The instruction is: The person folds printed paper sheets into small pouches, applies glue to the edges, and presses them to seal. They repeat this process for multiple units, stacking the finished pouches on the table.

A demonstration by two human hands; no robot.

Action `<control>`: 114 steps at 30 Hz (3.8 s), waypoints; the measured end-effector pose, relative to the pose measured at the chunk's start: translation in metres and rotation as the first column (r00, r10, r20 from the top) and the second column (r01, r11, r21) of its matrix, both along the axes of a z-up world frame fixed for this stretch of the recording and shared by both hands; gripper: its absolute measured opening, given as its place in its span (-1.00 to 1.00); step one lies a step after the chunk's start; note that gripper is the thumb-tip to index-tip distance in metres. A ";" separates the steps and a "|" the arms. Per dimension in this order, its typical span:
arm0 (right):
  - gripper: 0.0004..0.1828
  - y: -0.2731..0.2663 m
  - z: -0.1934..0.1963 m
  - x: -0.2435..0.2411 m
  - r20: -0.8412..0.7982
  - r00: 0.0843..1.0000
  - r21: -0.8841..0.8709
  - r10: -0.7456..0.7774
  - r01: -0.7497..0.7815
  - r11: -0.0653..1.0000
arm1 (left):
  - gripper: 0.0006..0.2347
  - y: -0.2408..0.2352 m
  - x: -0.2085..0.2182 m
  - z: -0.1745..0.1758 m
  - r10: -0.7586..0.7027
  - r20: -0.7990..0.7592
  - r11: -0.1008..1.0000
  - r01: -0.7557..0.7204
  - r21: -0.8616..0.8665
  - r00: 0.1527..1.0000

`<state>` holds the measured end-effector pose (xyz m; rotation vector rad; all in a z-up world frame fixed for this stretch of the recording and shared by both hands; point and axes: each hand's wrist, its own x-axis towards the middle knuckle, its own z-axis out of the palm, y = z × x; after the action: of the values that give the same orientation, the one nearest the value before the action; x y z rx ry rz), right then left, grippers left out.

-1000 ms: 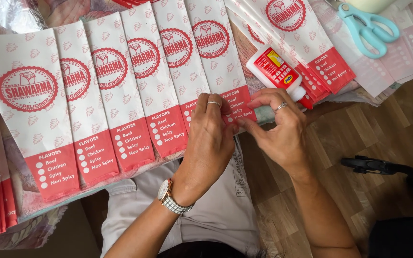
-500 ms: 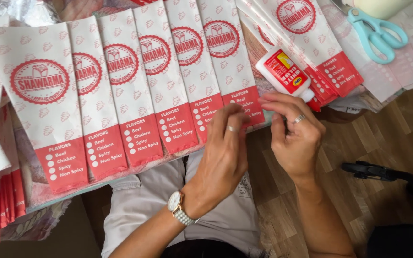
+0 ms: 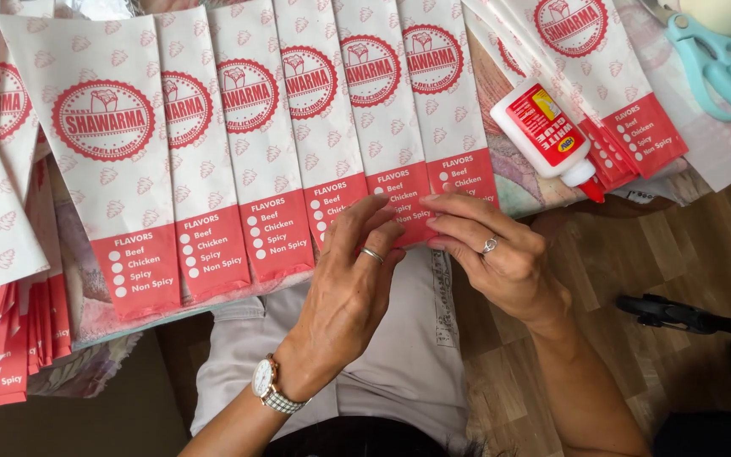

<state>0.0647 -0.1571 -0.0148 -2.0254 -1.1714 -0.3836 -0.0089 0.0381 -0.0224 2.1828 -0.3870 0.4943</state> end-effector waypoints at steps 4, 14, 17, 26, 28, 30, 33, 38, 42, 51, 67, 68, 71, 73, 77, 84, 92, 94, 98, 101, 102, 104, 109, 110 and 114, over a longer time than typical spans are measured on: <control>-0.84 -0.006 -0.006 0.002 0.015 0.999 0.014 0.029 -0.029 0.999 | -0.81 0.003 -0.002 -0.006 -0.064 0.032 0.997 0.065 -0.051 0.997; -0.93 -0.002 -0.006 -0.001 -0.045 0.999 0.034 -0.010 0.012 0.999 | -0.96 0.006 0.001 -0.010 -0.072 0.096 0.997 0.073 -0.008 0.993; -0.90 0.004 -0.006 -0.004 -0.092 0.995 0.056 -0.046 0.051 0.997 | -0.94 0.002 0.003 -0.007 -0.012 0.096 1.000 0.013 -0.007 0.995; -0.90 0.019 0.007 -0.006 -0.115 0.979 0.069 -0.168 0.177 0.982 | -0.88 -0.011 0.011 0.006 0.140 -0.128 0.972 -0.161 -0.172 0.982; -0.90 0.020 0.008 -0.007 -0.158 0.970 0.077 -0.183 0.197 0.977 | -0.90 -0.011 0.013 0.009 0.154 -0.140 0.970 -0.176 -0.169 0.978; -0.88 0.021 0.008 -0.008 -0.203 0.959 0.082 -0.198 0.218 0.973 | -0.91 -0.010 0.012 0.012 0.166 -0.155 0.968 -0.191 -0.165 0.974; -0.86 0.023 0.007 -0.008 -0.242 0.948 0.106 -0.206 0.237 0.966 | -0.85 -0.007 0.014 0.020 0.155 -0.190 0.965 -0.190 -0.179 0.969; -0.83 0.035 0.008 -0.010 -0.182 0.946 0.146 -0.268 0.295 0.944 | -0.85 -0.008 0.014 0.025 0.155 -0.239 0.961 -0.202 -0.190 0.959; -0.73 0.031 0.002 -0.010 -0.111 0.954 0.103 -0.277 0.288 0.952 | -0.82 -0.007 0.012 0.022 0.155 -0.258 0.948 -0.216 -0.232 0.954; -0.78 0.027 0.004 -0.010 -0.186 0.953 0.144 -0.238 0.266 0.953 | -0.89 -0.011 0.014 0.024 0.141 -0.254 0.956 -0.199 -0.217 0.957; -0.85 0.039 0.006 -0.011 0.065 0.969 0.137 -0.237 0.226 0.964 | -0.71 0.000 -0.007 0.016 0.113 0.048 0.976 -0.102 -0.190 0.992; -0.83 0.039 0.008 -0.011 0.068 0.971 0.112 -0.228 0.220 0.969 | -0.75 0.003 -0.012 0.013 0.135 0.144 0.977 -0.108 -0.181 0.980; -0.78 0.037 0.012 -0.010 0.032 0.977 0.141 -0.209 0.202 0.969 | -0.79 0.032 -0.019 0.011 0.196 0.216 0.979 -0.177 -0.103 0.957; -0.79 0.044 0.014 -0.015 0.053 0.983 0.159 -0.178 0.168 0.973 | -0.79 0.045 -0.025 0.011 0.168 0.196 0.985 -0.159 -0.062 0.966; -0.85 0.069 0.017 -0.029 0.016 0.999 0.192 -0.052 0.048 0.980 | -0.76 0.053 -0.027 0.006 0.097 0.150 0.994 -0.102 0.025 0.984; -0.90 0.062 -0.001 -0.021 0.027 0.999 0.117 0.016 -0.019 0.993 | -0.87 0.053 -0.023 -0.006 0.104 0.154 0.994 -0.110 0.028 0.983; -0.96 0.056 -0.008 -0.023 0.048 0.999 0.108 -0.019 0.014 0.994 | -0.96 0.057 -0.022 -0.013 0.090 0.254 0.995 -0.101 0.027 0.963; -0.96 0.056 -0.009 -0.024 0.030 0.999 0.101 -0.022 0.019 0.995 | -0.95 0.057 -0.023 -0.014 0.092 0.247 0.994 -0.103 0.032 0.965; -0.93 0.056 -0.007 -0.027 -0.040 0.997 0.065 -0.059 0.062 0.996 | -0.91 0.057 -0.022 -0.006 0.097 0.220 0.991 -0.115 0.073 0.971; -0.89 0.064 0.001 -0.027 -0.082 0.994 0.080 -0.067 0.073 0.994 | -0.88 0.054 -0.020 -0.006 0.117 0.204 0.986 -0.139 0.096 0.972; -0.89 0.065 0.003 -0.027 -0.082 0.994 0.080 -0.066 0.073 0.994 | -0.88 0.053 -0.020 -0.009 0.118 0.203 0.986 -0.139 0.096 0.972; -0.91 0.067 0.006 -0.027 -0.139 0.983 0.038 -0.121 0.127 0.991 | -0.86 0.051 -0.018 -0.016 0.155 0.165 0.977 -0.176 0.122 0.974; -0.86 0.070 0.008 -0.026 -0.129 0.983 0.070 -0.128 0.138 0.988 | -0.88 0.045 -0.016 -0.010 0.202 0.065 0.975 -0.207 0.084 0.977; -0.84 0.071 0.009 -0.025 -0.131 0.982 0.077 -0.135 0.146 0.986 | -0.89 0.044 -0.015 -0.008 0.218 0.016 0.973 -0.219 0.066 0.976; -0.85 0.070 0.011 -0.024 -0.187 0.972 0.075 -0.141 0.158 0.985 | -0.92 0.043 -0.015 0.003 0.237 -0.056 0.971 -0.237 -0.001 0.970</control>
<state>0.0404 -0.0873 -0.0043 -2.0295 -0.8788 -0.3116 -0.0236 0.0813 -0.0197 2.2415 -0.0930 0.5624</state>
